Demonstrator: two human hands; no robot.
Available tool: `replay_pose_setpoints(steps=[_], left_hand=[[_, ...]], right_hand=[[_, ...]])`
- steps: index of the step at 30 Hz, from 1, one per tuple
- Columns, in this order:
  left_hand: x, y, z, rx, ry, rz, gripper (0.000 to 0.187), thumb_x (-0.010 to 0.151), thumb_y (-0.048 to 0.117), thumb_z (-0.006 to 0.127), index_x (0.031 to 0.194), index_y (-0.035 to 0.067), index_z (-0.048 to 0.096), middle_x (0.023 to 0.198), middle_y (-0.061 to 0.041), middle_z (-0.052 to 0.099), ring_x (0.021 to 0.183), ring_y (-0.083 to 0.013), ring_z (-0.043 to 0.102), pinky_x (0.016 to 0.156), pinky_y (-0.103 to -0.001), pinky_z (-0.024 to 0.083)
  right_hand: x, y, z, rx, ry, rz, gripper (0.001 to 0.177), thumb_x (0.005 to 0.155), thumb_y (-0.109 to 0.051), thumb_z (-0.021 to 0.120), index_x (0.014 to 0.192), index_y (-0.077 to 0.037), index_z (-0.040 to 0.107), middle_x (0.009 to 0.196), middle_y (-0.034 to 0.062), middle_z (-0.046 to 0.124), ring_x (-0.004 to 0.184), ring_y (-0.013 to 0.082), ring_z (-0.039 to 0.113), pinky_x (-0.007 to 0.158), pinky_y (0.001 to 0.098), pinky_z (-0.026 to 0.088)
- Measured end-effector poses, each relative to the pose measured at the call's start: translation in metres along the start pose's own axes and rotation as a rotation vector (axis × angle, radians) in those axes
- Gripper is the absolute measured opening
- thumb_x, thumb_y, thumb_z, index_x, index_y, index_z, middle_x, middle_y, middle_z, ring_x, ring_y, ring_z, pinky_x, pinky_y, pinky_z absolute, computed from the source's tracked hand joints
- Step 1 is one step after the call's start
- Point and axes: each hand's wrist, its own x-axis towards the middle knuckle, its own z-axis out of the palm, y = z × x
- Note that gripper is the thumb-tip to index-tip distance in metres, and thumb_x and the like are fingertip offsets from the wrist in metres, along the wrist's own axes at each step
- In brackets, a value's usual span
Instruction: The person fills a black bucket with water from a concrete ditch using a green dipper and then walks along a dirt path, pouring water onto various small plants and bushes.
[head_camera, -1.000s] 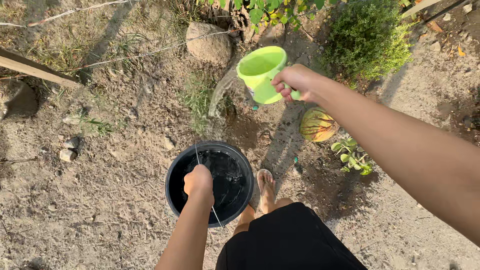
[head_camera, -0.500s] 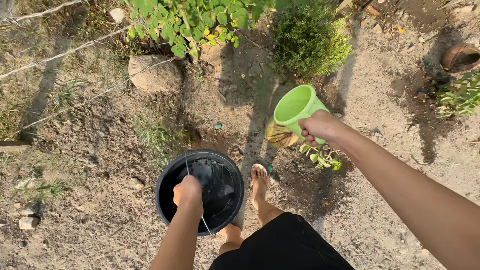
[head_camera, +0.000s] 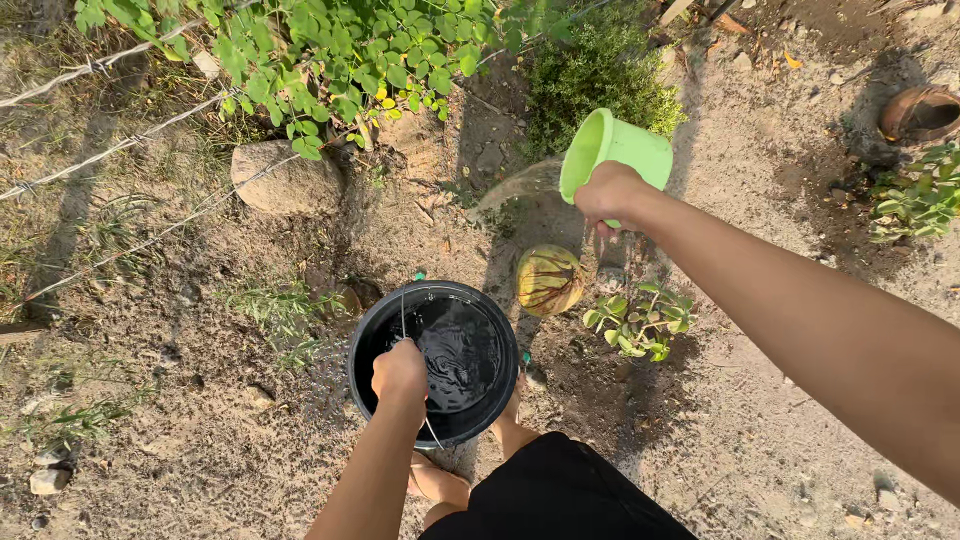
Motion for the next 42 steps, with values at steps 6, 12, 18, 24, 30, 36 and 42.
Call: replay_pose_setpoints(steps=[6, 12, 18, 24, 30, 36, 42], left_hand=[[-0.001, 0.014, 0.03, 0.054, 0.05, 0.077, 0.036, 0.088, 0.025, 0.053, 0.11, -0.001, 0.064, 0.105, -0.018, 0.064, 0.081, -0.0325, 0.063, 0.071, -0.047, 0.054], [-0.019, 0.03, 0.016, -0.049, 0.01, -0.023, 0.036, 0.093, 0.024, 0.05, 0.102, -0.005, 0.069, 0.092, -0.016, 0.069, 0.065, -0.0274, 0.061, 0.059, -0.044, 0.05], [-0.042, 0.031, -0.007, -0.156, 0.051, -0.015, 0.042, 0.095, 0.032, 0.054, 0.101, -0.006, 0.069, 0.09, -0.016, 0.068, 0.06, -0.0248, 0.054, 0.057, -0.044, 0.045], [-0.095, 0.049, -0.016, 0.069, 0.096, 0.097, 0.045, 0.094, 0.033, 0.053, 0.113, -0.003, 0.072, 0.115, -0.023, 0.071, 0.099, -0.0383, 0.071, 0.086, -0.048, 0.055], [-0.118, 0.056, -0.023, 0.083, 0.058, 0.155, 0.046, 0.092, 0.034, 0.052, 0.119, 0.002, 0.072, 0.126, -0.023, 0.068, 0.117, -0.0411, 0.067, 0.099, -0.048, 0.052], [-0.114, 0.071, -0.002, 0.18, -0.004, 0.18, 0.046, 0.09, 0.027, 0.05, 0.121, -0.002, 0.069, 0.125, -0.024, 0.068, 0.115, -0.0406, 0.068, 0.097, -0.048, 0.053], [-0.11, 0.073, 0.024, 0.075, -0.059, 0.221, 0.046, 0.088, 0.021, 0.047, 0.117, -0.006, 0.071, 0.119, -0.02, 0.073, 0.104, -0.0342, 0.073, 0.087, -0.046, 0.057]], right_hand=[[-0.001, -0.001, -0.019, 0.493, -0.084, -0.014, 0.007, 0.091, 0.003, 0.05, 0.089, 0.008, 0.053, 0.07, 0.0126, 0.054, 0.05, 0.0182, 0.05, 0.041, 0.0356, 0.041], [-0.098, 0.055, -0.046, 0.881, -0.391, -0.087, 0.013, 0.098, -0.012, 0.048, 0.092, -0.001, 0.053, 0.061, -0.0026, 0.043, 0.042, 0.0058, 0.035, 0.036, 0.0235, 0.03], [-0.183, 0.078, 0.007, 0.368, -0.722, -0.022, 0.012, 0.097, -0.015, 0.057, 0.096, -0.003, 0.06, 0.055, 0.0003, 0.049, 0.036, 0.0076, 0.039, 0.031, 0.0237, 0.03], [-0.15, 0.059, 0.151, -0.405, -0.646, -0.619, 0.029, 0.091, -0.024, 0.067, 0.105, 0.001, 0.069, 0.079, 0.014, 0.069, 0.07, 0.0272, 0.067, 0.063, 0.0436, 0.053], [-0.128, 0.075, 0.268, -0.916, -0.482, -0.756, 0.018, 0.078, -0.01, 0.069, 0.092, -0.004, 0.079, 0.086, 0.0153, 0.075, 0.082, 0.0304, 0.073, 0.074, 0.0437, 0.058], [-0.094, 0.104, 0.255, -0.478, -0.574, -0.828, 0.04, 0.077, -0.011, 0.079, 0.114, -0.004, 0.065, 0.079, 0.0128, 0.07, 0.068, 0.0238, 0.065, 0.057, 0.0386, 0.051], [-0.138, 0.088, 0.105, 0.288, -0.803, -0.198, 0.022, 0.087, -0.013, 0.072, 0.105, -0.004, 0.062, 0.061, -0.0015, 0.049, 0.046, 0.0061, 0.045, 0.04, 0.0257, 0.036]])
